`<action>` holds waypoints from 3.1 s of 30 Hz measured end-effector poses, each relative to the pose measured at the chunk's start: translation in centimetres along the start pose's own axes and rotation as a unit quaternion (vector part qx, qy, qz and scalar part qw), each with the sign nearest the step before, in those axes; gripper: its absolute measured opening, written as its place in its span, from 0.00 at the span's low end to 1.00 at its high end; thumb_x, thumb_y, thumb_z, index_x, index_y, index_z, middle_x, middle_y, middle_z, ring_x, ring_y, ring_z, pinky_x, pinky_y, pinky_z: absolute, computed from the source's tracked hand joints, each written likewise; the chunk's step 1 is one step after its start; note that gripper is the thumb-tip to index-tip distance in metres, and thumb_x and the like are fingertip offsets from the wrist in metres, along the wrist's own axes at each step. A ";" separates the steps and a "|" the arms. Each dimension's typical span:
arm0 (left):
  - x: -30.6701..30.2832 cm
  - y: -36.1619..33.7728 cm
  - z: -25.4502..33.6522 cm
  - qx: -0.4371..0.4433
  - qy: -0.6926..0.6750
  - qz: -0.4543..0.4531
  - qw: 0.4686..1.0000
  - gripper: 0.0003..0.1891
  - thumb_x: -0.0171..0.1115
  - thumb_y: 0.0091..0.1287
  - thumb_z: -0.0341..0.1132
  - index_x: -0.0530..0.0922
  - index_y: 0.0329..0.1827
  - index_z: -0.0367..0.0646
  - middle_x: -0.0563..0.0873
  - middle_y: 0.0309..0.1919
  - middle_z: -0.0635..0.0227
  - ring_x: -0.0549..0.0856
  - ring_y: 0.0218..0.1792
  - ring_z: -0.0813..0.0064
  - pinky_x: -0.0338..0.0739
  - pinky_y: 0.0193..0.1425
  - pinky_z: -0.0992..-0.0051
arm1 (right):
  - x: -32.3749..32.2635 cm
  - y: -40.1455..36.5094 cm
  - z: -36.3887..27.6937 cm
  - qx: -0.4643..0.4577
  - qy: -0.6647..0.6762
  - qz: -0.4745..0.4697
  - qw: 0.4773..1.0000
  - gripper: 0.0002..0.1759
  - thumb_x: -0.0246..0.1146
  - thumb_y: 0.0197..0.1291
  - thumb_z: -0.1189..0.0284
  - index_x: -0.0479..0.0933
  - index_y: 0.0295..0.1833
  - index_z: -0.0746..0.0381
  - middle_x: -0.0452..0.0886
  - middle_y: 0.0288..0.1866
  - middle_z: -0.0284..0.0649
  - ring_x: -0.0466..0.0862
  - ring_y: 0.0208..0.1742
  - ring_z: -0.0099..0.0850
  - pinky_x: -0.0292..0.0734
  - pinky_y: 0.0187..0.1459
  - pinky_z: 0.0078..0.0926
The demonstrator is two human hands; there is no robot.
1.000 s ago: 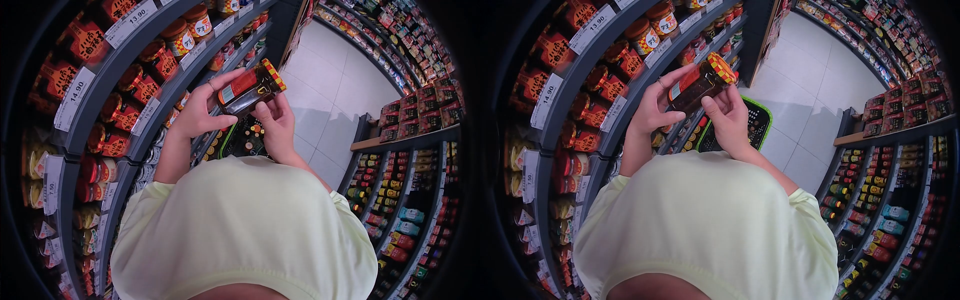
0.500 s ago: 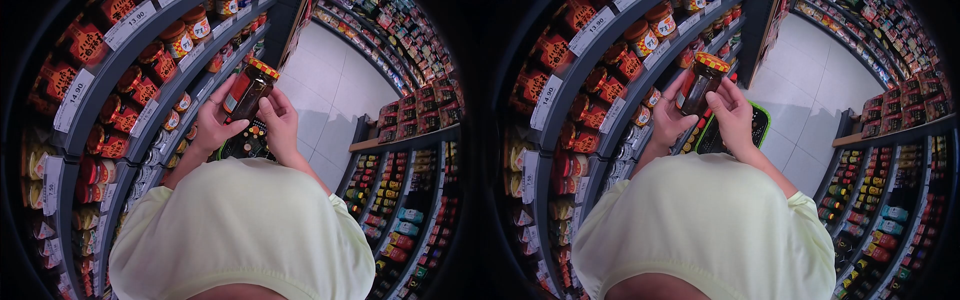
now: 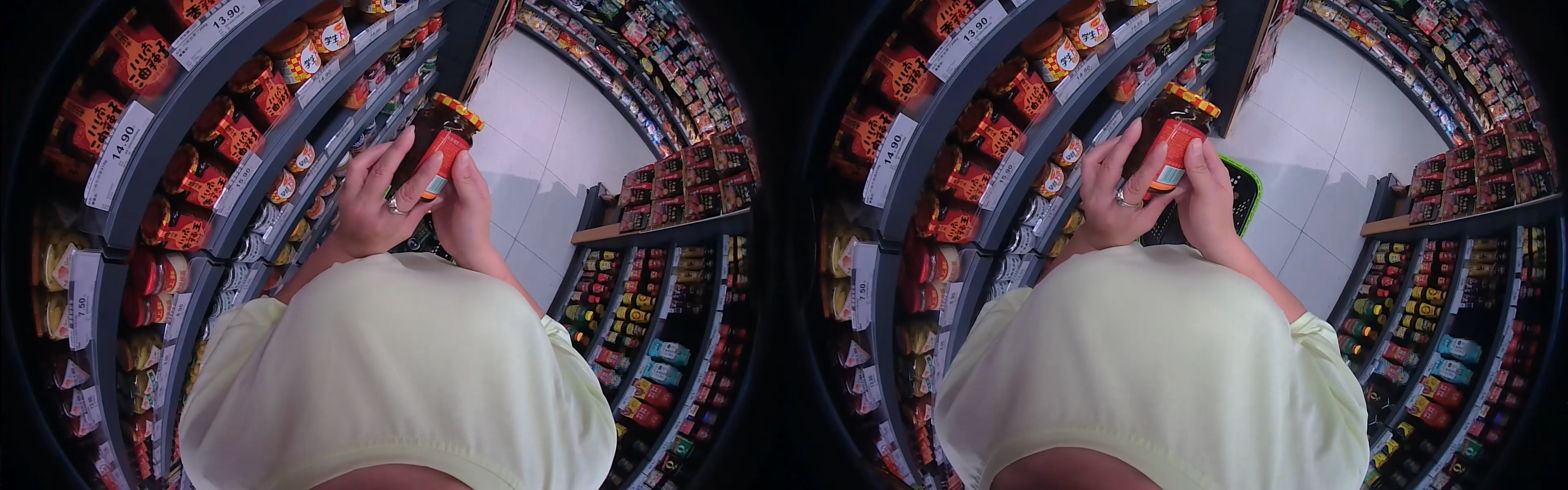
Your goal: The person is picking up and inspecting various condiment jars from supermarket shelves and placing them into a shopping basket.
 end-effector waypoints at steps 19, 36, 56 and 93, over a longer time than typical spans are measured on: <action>1.0 -0.8 -3.4 -0.191 -0.335 0.027 0.922 0.31 0.58 0.67 0.45 0.64 0.68 0.37 0.69 0.65 0.50 0.74 0.60 0.60 0.65 0.65 0.62 | 0.4 -0.1 1.7 0.182 0.241 -0.078 0.950 0.40 0.37 0.66 0.38 0.67 0.63 0.61 0.79 0.44 0.46 0.83 0.41 0.40 0.83 0.39 0.41; 4.9 -1.8 -6.3 -0.437 -0.667 -0.100 0.595 0.17 0.57 0.71 0.37 0.74 0.60 0.40 0.82 0.52 0.66 0.80 0.50 0.80 0.79 0.50 0.80 | 1.6 -1.3 4.2 0.305 0.122 -0.090 0.940 0.37 0.34 0.68 0.39 0.67 0.65 0.57 0.77 0.54 0.47 0.81 0.52 0.44 0.85 0.40 0.47; 4.2 -1.1 -7.2 -0.443 -0.529 -0.092 0.718 0.20 0.50 0.75 0.46 0.77 0.57 0.38 0.84 0.44 0.67 0.82 0.42 0.84 0.79 0.40 0.84 | 0.4 -0.7 4.2 0.230 0.100 -0.042 0.967 0.42 0.31 0.66 0.38 0.65 0.66 0.61 0.76 0.55 0.53 0.81 0.50 0.49 0.79 0.50 0.49; 6.8 -5.5 -8.0 -0.509 -0.659 -0.041 0.552 0.29 0.60 0.68 0.36 0.61 0.70 0.39 0.73 0.61 0.60 0.76 0.59 0.73 0.71 0.63 0.74 | 1.5 -0.5 3.4 0.287 0.209 -0.059 0.933 0.34 0.39 0.71 0.49 0.59 0.70 0.64 0.71 0.63 0.55 0.76 0.60 0.56 0.75 0.60 0.49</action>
Point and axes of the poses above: each hand's wrist, its own y-axis towards the middle knuckle, its own x-axis out of the palm, z = x × y, the point moved 8 cm from there along y, towards the middle knuckle
